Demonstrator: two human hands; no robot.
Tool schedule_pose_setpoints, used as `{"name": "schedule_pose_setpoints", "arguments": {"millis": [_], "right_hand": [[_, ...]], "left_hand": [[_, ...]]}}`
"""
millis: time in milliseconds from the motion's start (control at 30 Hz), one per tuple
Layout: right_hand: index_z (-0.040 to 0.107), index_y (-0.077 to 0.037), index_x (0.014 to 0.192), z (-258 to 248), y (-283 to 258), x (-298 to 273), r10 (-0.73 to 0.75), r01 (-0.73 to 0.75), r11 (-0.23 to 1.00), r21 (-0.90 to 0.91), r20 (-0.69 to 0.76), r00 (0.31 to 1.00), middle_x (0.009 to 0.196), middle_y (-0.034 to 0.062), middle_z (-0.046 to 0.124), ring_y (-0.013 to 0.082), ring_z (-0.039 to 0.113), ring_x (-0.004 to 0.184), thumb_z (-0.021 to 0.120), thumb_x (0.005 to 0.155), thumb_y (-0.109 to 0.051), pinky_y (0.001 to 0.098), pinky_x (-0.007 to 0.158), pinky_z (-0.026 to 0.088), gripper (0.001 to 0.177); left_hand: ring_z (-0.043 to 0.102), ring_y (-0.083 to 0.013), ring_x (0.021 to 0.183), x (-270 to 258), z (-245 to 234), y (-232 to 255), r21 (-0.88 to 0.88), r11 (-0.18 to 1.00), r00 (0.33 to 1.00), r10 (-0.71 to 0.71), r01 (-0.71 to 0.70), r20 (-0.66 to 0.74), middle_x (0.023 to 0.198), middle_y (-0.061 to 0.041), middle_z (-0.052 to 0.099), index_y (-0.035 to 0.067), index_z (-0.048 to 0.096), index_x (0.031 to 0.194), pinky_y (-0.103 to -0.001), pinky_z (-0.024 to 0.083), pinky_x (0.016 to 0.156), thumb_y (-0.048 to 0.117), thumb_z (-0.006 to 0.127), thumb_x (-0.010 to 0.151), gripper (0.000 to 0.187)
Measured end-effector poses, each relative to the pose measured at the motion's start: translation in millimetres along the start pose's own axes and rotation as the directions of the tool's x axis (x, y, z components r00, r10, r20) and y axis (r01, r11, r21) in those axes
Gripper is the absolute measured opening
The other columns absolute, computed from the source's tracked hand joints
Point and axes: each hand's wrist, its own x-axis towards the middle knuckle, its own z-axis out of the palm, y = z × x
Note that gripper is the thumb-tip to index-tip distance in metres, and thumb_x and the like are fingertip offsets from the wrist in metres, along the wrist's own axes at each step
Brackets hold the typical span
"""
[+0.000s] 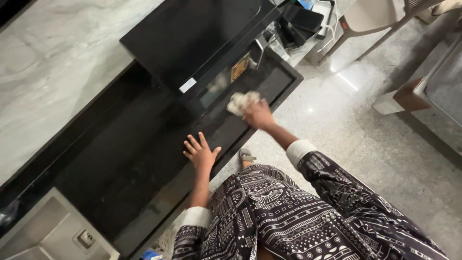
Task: Wiping down a black countertop with a cloth in a kitchenette.
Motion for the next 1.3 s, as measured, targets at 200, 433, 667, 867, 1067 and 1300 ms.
{"name": "schedule_pose_setpoints", "arguments": {"millis": [200, 433, 667, 867, 1067, 1300], "right_hand": [[0.05, -0.022, 0.155, -8, 63, -3, 0.473, -0.481, 0.873, 0.078, 0.103, 0.875, 0.154, 0.0233, 0.051, 0.0374, 0.045, 0.146, 0.06, 0.099, -0.056, 0.0646, 0.119, 0.02, 0.065], [0.06, -0.028, 0.144, 2, 10, -13, -0.007, 0.023, 0.987, 0.157, -0.103, 0.995, 0.147, 0.0146, 0.057, 0.0354, 0.052, 0.14, 0.062, 0.092, -0.061, 0.0644, 0.114, 0.034, 0.062], [0.063, -0.023, 0.139, 2, 110, 8, 0.335, -0.333, 0.942, 0.033, -0.083, 0.939, 0.144, 0.0175, 0.057, 0.0333, 0.054, 0.135, 0.068, 0.093, -0.049, 0.0651, 0.113, 0.03, 0.053], [0.056, -0.021, 0.149, -15, 76, 15, 0.446, -0.449, 0.889, 0.091, 0.053, 0.893, 0.15, 0.0201, 0.053, 0.0357, 0.049, 0.142, 0.063, 0.097, -0.051, 0.0656, 0.115, 0.027, 0.06], [0.062, -0.029, 0.142, -7, 41, 3, -0.036, 0.053, 0.988, 0.143, -0.122, 0.992, 0.147, 0.0146, 0.058, 0.032, 0.056, 0.137, 0.063, 0.094, -0.052, 0.0666, 0.112, 0.034, 0.053], [0.054, -0.025, 0.151, -4, 120, 21, 0.555, -0.574, 0.808, 0.132, 0.155, 0.817, 0.158, 0.0155, 0.046, 0.0356, 0.043, 0.147, 0.05, 0.109, -0.049, 0.0649, 0.119, 0.022, 0.049]], "left_hand": [[0.018, -0.0552, 0.151, -5, -19, 8, -0.02, 0.999, 0.999, -0.031, 0.032, 0.043, 0.166, -0.032, 0.015, 0.013, 0.022, 0.164, -0.076, 0.027, 0.112, 0.06, 0.073, 0.082, 0.108], [0.015, -0.0524, 0.153, 0, -2, 3, -0.006, 0.997, 0.993, -0.074, 0.074, 0.087, 0.168, -0.028, 0.012, 0.017, 0.018, 0.165, -0.075, 0.027, 0.113, 0.064, 0.07, 0.082, 0.108], [0.013, -0.0517, 0.154, 2, -6, 3, -0.021, 0.996, 0.987, -0.088, 0.092, 0.132, 0.169, -0.027, 0.009, 0.018, 0.015, 0.166, -0.074, 0.025, 0.114, 0.062, 0.07, 0.084, 0.108], [0.011, -0.0521, 0.154, 4, -13, 6, -0.022, 0.996, 0.986, -0.084, 0.088, 0.143, 0.168, -0.028, 0.008, 0.016, 0.014, 0.166, -0.075, 0.024, 0.114, 0.062, 0.069, 0.085, 0.108], [0.012, -0.0529, 0.153, -2, -18, 7, -0.012, 0.997, 0.985, -0.077, 0.079, 0.156, 0.168, -0.029, 0.008, 0.015, 0.014, 0.165, -0.075, 0.025, 0.114, 0.061, 0.069, 0.086, 0.107], [0.013, -0.0545, 0.152, -2, -21, 7, -0.018, 0.998, 0.987, -0.054, 0.057, 0.154, 0.167, -0.031, 0.008, 0.013, 0.015, 0.165, -0.076, 0.025, 0.113, 0.06, 0.069, 0.087, 0.106]]}}
